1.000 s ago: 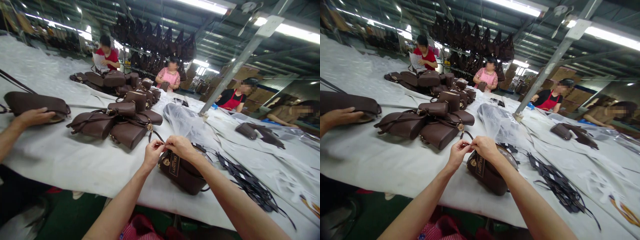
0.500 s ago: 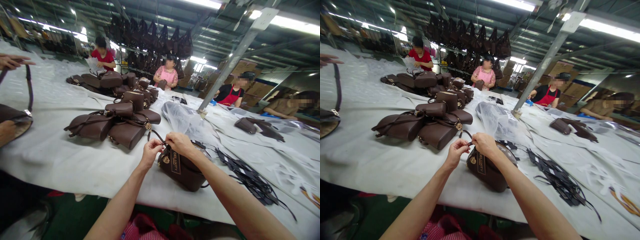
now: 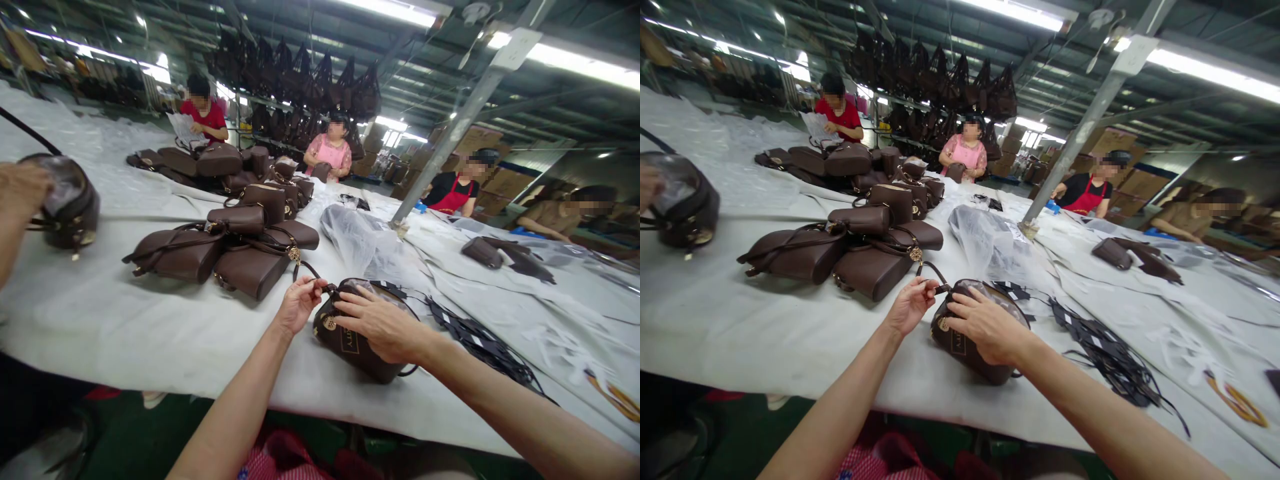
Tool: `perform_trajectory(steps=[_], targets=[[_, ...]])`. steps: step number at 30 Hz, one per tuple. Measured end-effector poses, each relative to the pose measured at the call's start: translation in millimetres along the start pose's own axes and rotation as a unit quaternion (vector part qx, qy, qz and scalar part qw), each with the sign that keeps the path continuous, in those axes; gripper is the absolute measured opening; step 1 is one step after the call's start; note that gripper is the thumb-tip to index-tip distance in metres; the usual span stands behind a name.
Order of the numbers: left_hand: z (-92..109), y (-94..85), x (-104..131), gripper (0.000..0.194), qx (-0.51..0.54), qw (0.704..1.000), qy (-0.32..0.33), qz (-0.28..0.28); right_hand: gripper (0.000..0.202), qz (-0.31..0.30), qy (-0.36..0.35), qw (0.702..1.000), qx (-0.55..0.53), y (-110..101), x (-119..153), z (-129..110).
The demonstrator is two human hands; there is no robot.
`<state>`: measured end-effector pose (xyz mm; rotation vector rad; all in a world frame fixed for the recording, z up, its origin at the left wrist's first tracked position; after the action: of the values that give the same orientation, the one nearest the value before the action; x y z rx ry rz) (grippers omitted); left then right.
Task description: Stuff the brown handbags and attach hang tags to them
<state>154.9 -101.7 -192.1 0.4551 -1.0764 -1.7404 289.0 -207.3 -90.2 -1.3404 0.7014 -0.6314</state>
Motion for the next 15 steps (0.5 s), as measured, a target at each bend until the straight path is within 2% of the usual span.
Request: perform_trajectory(steps=[2, 3, 8, 12, 15], targets=[[0, 0.2, 0, 0.022, 0.000, 1.000, -0.008, -0.007, 0.025, 0.017, 0.032, 0.999, 0.035, 7, -4, 0], [0, 0.0, 0, 0.021, 0.000, 1.000, -0.013, -0.011, 0.022, 0.029, 0.053, 0.997, 0.044, 9, -8, 0], [3, -4.5, 3, 0.014, 0.036, 0.998, -0.032, -0.027, 0.022, 0.077, 0.205, 0.971, 0.094, 15, -31, 5], [3, -8.7, 1, 0.016, 0.075, 0.996, -0.052, -0.013, 0.025, 0.052, 0.228, 0.961, 0.145, 15, -53, 7], [3, -11.6, -5, 0.012, 0.095, 0.993, -0.062, 0.027, 0.026, 0.012, 0.259, 0.953, 0.157, 12, -65, 6]])
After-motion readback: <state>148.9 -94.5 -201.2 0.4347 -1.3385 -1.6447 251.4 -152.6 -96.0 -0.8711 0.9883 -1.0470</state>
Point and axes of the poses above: each hand's wrist, its own x-axis away from the middle knuckle, its own y-axis out of the palm, z = x × y, the point moved 2 cm from there along -x, towards the middle knuckle, and after that the axes turned 14 degrees about z, right-handed, at the moved point
